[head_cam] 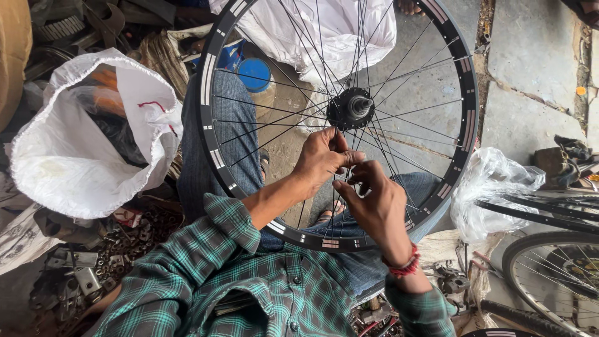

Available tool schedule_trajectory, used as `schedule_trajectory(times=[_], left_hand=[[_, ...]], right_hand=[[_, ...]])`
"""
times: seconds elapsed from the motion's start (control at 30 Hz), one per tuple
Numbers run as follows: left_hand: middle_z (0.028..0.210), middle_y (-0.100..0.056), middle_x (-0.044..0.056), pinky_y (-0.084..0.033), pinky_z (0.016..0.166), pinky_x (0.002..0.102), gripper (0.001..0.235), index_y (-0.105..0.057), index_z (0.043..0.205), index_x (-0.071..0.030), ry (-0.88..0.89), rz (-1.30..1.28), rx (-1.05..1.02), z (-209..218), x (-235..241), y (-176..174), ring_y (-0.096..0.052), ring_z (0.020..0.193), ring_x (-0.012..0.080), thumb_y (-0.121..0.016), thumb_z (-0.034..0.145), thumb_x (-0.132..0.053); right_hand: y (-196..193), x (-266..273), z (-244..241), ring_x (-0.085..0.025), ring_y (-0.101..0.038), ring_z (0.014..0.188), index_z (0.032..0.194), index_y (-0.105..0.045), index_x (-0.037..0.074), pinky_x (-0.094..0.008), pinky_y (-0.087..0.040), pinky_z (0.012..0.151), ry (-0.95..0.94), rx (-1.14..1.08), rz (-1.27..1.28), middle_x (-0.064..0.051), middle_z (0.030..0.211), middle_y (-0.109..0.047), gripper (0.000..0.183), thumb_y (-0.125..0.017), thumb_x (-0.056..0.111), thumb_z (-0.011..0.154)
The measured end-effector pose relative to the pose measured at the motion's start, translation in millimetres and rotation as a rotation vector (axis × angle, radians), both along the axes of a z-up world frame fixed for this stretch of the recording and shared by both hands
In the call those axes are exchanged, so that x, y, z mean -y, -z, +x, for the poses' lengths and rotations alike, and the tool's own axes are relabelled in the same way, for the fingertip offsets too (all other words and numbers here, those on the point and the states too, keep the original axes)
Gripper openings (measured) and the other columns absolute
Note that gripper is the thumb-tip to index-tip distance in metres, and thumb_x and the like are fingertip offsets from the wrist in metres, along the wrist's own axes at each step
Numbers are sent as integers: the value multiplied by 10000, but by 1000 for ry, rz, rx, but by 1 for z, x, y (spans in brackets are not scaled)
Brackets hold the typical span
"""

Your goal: The person sits on the ground and laces a bicycle wheel by hand, inserting spokes into the rim and hub, then tightening them. The person rotates the wheel to access different sections and continues the lacing process.

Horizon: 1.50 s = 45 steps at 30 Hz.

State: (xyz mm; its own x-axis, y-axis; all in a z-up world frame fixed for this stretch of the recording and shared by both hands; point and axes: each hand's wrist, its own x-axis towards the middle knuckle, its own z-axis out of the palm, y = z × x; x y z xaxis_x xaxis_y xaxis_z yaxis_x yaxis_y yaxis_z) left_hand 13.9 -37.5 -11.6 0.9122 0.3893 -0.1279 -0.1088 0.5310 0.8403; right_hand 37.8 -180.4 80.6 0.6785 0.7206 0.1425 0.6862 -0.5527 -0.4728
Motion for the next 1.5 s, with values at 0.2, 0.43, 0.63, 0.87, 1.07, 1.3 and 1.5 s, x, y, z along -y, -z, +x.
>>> schedule_trajectory(times=[0.2, 0.43, 0.63, 0.87, 1.07, 1.3, 1.5], left_hand=[[768, -661, 21, -554, 584, 279, 198, -571, 875, -75, 93, -53, -131, -4, -7, -9, -669, 666, 110, -764, 838, -50], [883, -631, 27, -547, 596, 278, 252, -570, 1056, -85, 103, -33, -221, -5, -7, -26, -685, 736, 110, -720, 854, -56], [853, -667, 57, -554, 578, 286, 380, -468, 1150, -134, 86, -15, -297, -4, -9, -32, -696, 711, 121, -696, 847, -107], [728, -647, 14, -475, 509, 263, 166, -640, 926, -66, 166, -121, -258, 4, -13, -21, -584, 582, 83, -670, 972, -223], [725, -617, -21, -422, 509, 243, 227, -683, 855, -114, 191, -116, -269, 3, -14, -17, -535, 575, 61, -620, 985, -289], [795, -696, -9, -490, 568, 241, 211, -693, 881, -114, 187, -114, -249, 4, -16, -20, -647, 668, 74, -611, 991, -274], [807, -714, 12, -495, 581, 233, 198, -697, 901, -97, 163, -132, -217, 8, -14, -13, -665, 678, 77, -621, 1003, -248]], right_hand=[[-8, 13, 14, -230, -770, 732, 1060, -618, 58, -332, -581, 623, 27, -9, 13, -106, 891, -771, 224, -722, 162, 891], [-39, 37, 52, -254, -750, 708, 1040, -631, 71, -367, -557, 631, 13, 123, -233, -89, 840, -773, 222, -748, 186, 891], [-25, 19, 51, -269, -687, 638, 1104, -689, 86, -395, -494, 582, 109, 359, -390, -78, 693, -708, 409, -799, 372, 832], [-4, 29, 59, -209, -625, 709, 806, -665, 107, -344, -461, 582, 79, 533, -496, -45, 741, -655, 228, -631, 263, 969], [-14, 47, 120, -161, -562, 721, 860, -716, 145, -275, -423, 541, 127, 621, -573, -34, 762, -642, 241, -638, 126, 1088], [-13, 38, 120, -173, -626, 817, 996, -786, 162, -299, -444, 562, 42, 701, -261, -22, 901, -737, 220, -809, 335, 862], [-6, 36, 101, -194, -639, 920, 959, -762, 165, -343, -506, 710, -56, 600, -414, 5, 908, -733, 90, -737, 144, 876]])
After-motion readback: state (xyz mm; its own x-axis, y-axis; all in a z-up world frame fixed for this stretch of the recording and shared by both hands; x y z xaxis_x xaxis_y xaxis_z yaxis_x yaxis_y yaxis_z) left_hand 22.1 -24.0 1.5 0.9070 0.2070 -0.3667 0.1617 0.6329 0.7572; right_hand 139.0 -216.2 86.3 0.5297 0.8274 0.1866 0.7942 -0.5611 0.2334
